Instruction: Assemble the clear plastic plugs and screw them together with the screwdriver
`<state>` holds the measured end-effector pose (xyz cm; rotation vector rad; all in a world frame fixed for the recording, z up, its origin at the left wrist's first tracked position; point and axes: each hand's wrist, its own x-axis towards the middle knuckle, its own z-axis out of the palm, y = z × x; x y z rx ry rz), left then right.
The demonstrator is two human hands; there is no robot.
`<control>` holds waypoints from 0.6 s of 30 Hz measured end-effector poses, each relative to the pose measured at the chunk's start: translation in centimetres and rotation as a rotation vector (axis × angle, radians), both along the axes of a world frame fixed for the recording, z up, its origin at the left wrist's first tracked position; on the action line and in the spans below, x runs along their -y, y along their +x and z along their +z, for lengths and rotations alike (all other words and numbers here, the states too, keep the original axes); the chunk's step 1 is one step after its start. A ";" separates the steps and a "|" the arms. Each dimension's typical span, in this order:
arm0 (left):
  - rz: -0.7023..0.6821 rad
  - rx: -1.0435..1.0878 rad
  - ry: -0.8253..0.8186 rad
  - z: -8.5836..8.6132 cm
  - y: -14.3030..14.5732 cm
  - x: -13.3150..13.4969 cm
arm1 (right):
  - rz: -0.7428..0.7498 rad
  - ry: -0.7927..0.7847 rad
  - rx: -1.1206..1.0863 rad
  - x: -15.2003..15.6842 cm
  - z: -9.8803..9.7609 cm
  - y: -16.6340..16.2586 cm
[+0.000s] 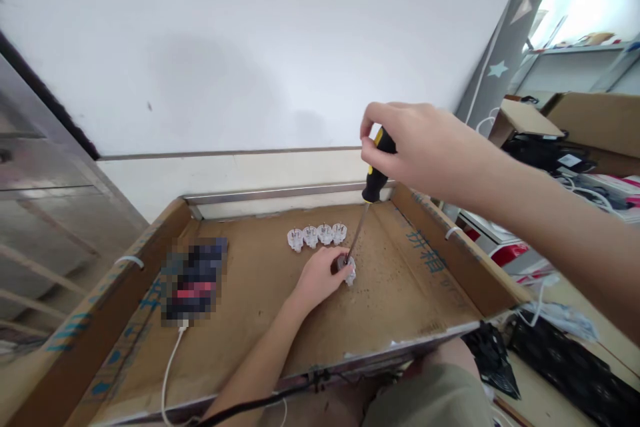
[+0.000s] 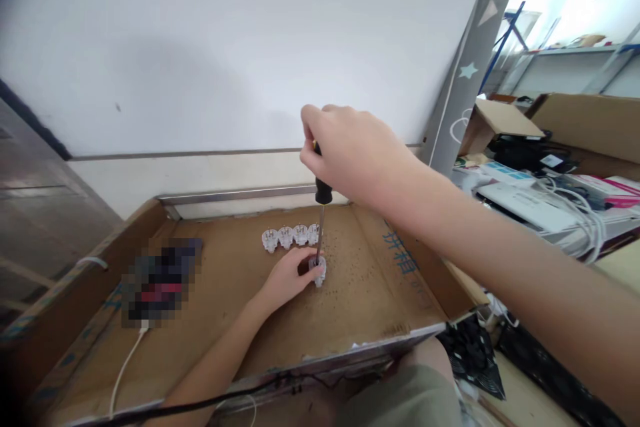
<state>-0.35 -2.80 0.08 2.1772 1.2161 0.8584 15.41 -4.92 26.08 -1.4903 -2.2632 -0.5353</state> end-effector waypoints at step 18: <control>-0.016 -0.016 0.017 0.0 0.2 0.0 | 0.124 -0.363 0.115 -1.0 2.9 0.0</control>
